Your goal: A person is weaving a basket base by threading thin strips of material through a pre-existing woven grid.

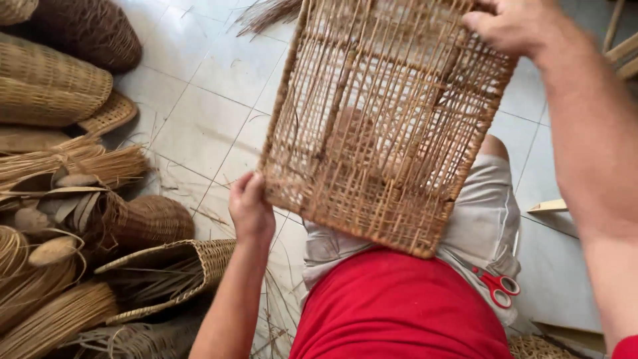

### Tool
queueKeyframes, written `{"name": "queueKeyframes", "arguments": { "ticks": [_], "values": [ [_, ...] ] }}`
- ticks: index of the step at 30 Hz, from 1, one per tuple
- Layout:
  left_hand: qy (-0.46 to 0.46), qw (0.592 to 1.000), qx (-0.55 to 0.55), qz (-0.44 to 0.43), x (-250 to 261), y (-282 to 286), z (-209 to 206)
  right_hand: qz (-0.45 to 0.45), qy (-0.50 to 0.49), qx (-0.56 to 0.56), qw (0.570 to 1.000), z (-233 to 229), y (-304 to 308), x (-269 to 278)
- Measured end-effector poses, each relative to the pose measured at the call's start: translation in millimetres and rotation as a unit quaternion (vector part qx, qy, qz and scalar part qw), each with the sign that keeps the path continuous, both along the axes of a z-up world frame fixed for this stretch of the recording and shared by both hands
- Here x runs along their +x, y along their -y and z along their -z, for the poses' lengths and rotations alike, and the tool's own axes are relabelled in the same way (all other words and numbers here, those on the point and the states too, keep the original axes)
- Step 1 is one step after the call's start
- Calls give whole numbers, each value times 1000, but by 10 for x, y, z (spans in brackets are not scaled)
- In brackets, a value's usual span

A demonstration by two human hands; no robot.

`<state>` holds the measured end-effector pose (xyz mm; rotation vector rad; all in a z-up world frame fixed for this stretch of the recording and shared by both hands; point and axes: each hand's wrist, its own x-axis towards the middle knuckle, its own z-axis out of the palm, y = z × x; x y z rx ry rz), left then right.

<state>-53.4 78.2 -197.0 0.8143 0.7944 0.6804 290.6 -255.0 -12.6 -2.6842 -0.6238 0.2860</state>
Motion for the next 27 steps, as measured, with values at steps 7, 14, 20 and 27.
{"name": "queueKeyframes", "arguments": {
  "ticks": [7, 14, 20, 27],
  "values": [
    [7, 1000, -21, 13, -696, 297, -109, -95, 168, 82, 978, 927, -447, -113],
    [16, 998, -37, 47, -838, 586, 345, -131, 157, 125, 971, 759, -592, -1994],
    [53, 997, 4, 61, -961, 859, 482, -294, -29, 263, 918, 922, -663, -2822],
    [48, 992, 84, 77, -983, 888, 350, -299, 53, 213, 929, 1039, -807, -2854]
  ]
}}
